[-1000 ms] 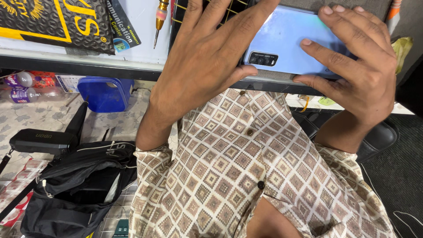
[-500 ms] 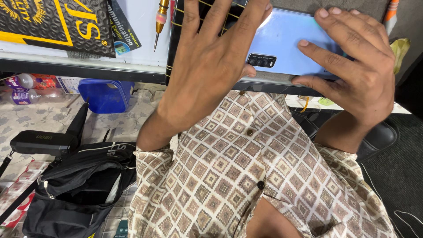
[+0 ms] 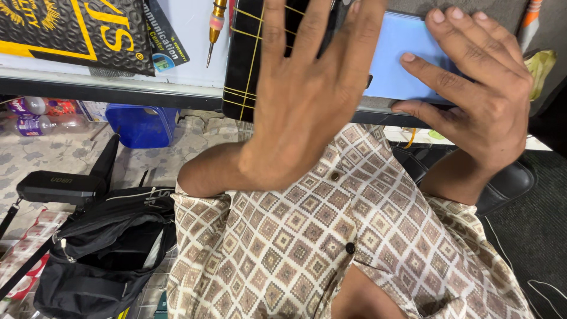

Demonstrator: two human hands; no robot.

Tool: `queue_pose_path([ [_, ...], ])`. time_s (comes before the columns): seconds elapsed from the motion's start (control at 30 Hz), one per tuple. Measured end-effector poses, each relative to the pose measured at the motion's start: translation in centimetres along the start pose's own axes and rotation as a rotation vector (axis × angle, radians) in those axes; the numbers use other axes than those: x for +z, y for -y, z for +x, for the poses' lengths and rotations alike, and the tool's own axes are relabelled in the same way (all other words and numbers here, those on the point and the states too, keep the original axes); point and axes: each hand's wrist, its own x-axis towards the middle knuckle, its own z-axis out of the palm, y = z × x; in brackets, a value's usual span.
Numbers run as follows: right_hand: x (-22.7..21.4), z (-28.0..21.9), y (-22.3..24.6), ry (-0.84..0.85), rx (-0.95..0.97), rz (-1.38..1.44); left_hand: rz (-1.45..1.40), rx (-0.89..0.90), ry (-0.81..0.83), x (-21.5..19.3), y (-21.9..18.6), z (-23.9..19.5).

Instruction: The person applies adhesive to the back of a disassembled smartphone, then attaches the back cover and presses it into place. They wrap rubber bands around the phone to hold the cover while the adhesive sets, then remove the bands from a second phone and place it on the table.

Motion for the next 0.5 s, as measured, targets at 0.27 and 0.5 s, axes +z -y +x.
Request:
queue_pose_path([
  [0.27,0.2,-0.4,-0.1,0.006,0.02,0.036,0.133,0.024,0.029,-0.6,-1.4,0.8],
  [0.5,1.2,-1.2,-1.1,-0.02,-0.001,0.089,0.114,0.039,0.057,-1.0,-1.4,0.8],
])
